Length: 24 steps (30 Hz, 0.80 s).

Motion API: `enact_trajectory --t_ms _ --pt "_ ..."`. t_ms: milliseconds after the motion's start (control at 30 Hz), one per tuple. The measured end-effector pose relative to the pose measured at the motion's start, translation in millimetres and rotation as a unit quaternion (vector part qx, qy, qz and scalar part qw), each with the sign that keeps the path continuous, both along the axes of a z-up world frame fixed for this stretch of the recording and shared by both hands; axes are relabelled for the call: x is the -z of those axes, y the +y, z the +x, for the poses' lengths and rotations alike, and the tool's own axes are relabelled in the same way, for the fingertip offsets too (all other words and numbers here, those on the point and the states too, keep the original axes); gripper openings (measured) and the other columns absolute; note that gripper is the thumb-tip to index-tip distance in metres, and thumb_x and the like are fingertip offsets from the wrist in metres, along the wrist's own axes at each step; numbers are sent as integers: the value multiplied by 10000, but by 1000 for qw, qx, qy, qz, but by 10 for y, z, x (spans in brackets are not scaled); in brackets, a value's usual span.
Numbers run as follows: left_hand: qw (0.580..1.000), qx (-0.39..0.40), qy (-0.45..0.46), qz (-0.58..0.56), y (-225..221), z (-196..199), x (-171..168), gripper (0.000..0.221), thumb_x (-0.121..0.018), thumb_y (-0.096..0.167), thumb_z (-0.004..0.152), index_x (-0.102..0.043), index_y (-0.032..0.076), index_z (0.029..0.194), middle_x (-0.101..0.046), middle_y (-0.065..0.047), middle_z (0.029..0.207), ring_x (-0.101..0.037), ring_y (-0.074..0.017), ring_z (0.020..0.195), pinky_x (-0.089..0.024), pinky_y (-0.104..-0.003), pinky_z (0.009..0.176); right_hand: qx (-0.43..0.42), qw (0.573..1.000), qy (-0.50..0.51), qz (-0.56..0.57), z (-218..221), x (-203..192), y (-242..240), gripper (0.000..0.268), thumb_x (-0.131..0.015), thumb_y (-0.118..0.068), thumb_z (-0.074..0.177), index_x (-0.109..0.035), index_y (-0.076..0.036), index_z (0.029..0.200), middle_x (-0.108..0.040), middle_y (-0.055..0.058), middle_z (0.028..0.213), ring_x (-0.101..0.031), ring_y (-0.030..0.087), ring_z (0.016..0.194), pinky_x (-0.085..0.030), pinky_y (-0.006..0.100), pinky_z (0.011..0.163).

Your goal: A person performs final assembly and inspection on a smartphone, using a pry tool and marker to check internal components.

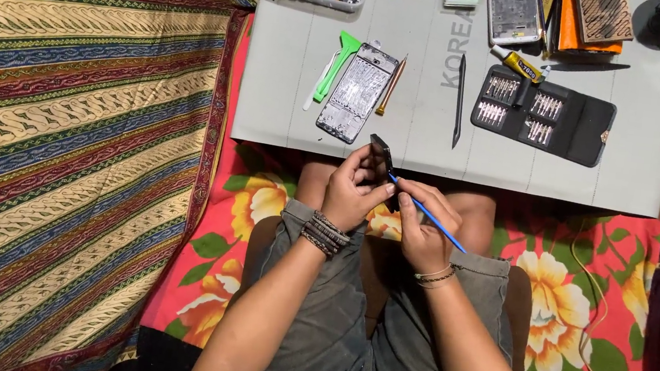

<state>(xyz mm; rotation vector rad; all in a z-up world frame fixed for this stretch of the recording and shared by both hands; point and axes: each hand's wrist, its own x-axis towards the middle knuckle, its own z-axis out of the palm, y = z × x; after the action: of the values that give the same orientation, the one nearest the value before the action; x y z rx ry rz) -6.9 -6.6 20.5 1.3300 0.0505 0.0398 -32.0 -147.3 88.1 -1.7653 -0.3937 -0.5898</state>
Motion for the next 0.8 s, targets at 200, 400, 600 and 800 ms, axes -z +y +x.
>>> enact_trajectory --t_ms 200,400,600,800 --pt "1000 11 -7 4 31 8 35 752 -846 74 770 -475 11 1421 -619 -157 1121 -685 -265 1000 -623 -422 850 -19 1000 -13 -10 -2 -65 -20 123 -674 6 963 -766 43 1036 -766 215 977 -748 413 933 -576 479 792" --pt "995 60 -22 -73 79 68 221 609 -747 189 911 -424 41 1405 -656 -200 1144 -683 -313 1082 -590 -452 912 -39 996 -57 -54 -5 -79 -46 140 -680 29 945 -772 31 1049 -772 197 1004 -743 423 913 -584 483 784" --pt "998 -28 -51 -22 37 24 65 619 -796 188 877 -455 -25 1348 -693 -265 1073 -721 -358 999 -615 -453 854 -44 988 -108 -102 -27 -85 24 108 -705 5 913 -779 19 991 -780 172 967 -753 391 846 -600 463 756" --pt "981 -119 -111 -102 169 77 -30 520 -657 225 965 -412 -21 1352 -694 -244 1071 -720 -310 991 -609 -440 867 -23 992 -86 -86 -80 -116 -15 147 -638 -40 975 -758 36 1015 -765 215 1022 -735 420 920 -577 492 801"
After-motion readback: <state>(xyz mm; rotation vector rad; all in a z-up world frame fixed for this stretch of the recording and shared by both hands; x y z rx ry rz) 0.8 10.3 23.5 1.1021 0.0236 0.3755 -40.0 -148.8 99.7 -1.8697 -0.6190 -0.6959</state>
